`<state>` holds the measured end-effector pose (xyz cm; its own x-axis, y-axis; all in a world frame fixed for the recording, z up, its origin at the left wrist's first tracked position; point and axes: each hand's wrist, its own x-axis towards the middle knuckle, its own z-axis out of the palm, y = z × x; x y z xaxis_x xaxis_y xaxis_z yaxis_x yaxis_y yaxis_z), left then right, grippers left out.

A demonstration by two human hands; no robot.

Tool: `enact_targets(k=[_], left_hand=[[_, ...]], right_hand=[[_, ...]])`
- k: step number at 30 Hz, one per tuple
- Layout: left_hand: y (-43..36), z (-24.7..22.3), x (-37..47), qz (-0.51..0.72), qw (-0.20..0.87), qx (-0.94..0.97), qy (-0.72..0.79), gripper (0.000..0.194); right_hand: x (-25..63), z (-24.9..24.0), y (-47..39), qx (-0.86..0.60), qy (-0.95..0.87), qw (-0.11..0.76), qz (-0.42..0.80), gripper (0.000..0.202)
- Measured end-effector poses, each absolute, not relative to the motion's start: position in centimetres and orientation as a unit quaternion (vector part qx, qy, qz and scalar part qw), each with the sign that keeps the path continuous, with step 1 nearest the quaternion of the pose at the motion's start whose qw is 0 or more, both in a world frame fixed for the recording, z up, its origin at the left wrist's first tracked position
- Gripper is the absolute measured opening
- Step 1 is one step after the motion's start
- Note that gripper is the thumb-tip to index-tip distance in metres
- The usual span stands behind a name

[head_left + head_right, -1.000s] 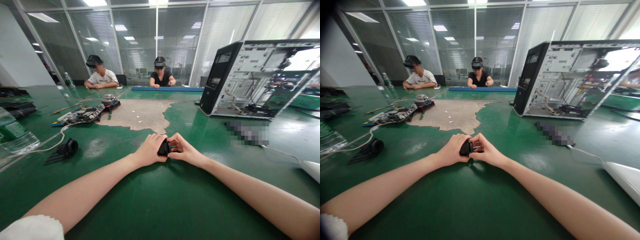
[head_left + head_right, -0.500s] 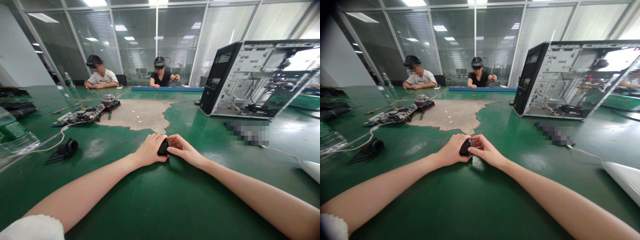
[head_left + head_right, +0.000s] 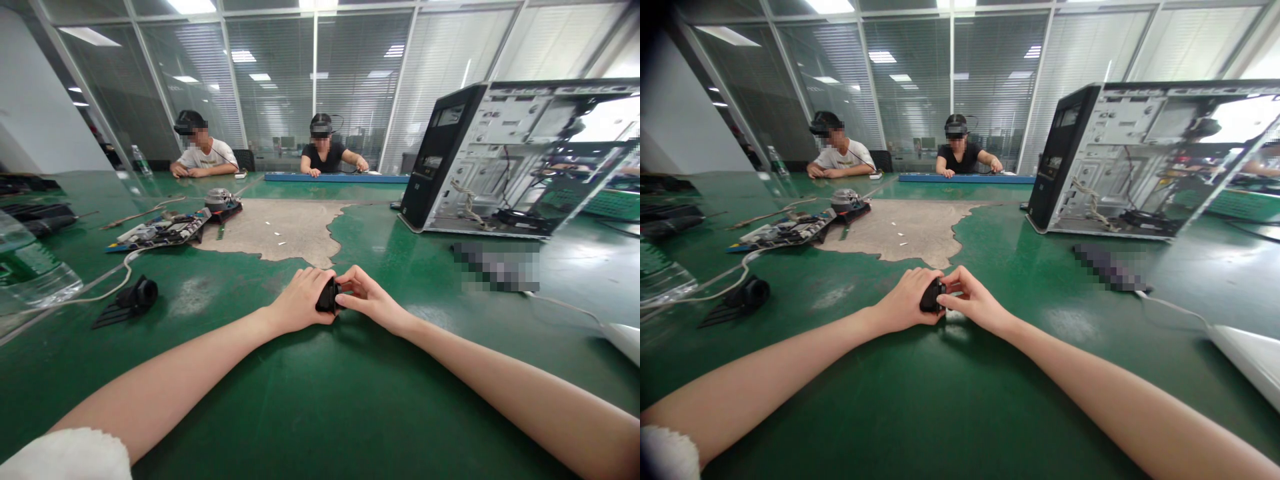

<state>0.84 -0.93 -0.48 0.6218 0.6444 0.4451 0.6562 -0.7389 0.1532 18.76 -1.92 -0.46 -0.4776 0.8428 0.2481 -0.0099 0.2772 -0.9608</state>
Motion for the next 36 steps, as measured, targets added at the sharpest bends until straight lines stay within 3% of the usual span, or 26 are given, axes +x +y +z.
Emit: enact_targets(k=[13,19,26,32,36], left_hand=[[-0.91,-0.28,0.86,-0.227,0.015,-0.905,-0.359,0.056],[-0.93,-0.37,0.89,-0.238,0.019,-0.904,-0.355,0.055],[-0.97,-0.32,0.96,-0.238,0.019,-0.904,-0.355,0.053],[-0.92,-0.38,0.94,-0.236,0.017,-0.904,-0.357,0.054],[-0.9,-0.42,0.96,-0.238,0.022,-0.904,-0.354,0.055]], right_hand=[[19.11,-0.66,-1.76,-0.291,-0.701,0.39,0.521,0.033],[18.9,-0.61,-1.67,-0.299,-0.678,0.409,0.533,0.02],[18.92,-0.5,-1.54,-0.344,-0.672,0.394,0.524,0.024],[19.13,-0.6,-1.64,-0.289,-0.69,0.392,0.535,0.03],[19.1,-0.72,-1.62,-0.29,-0.686,0.404,0.53,0.024]])
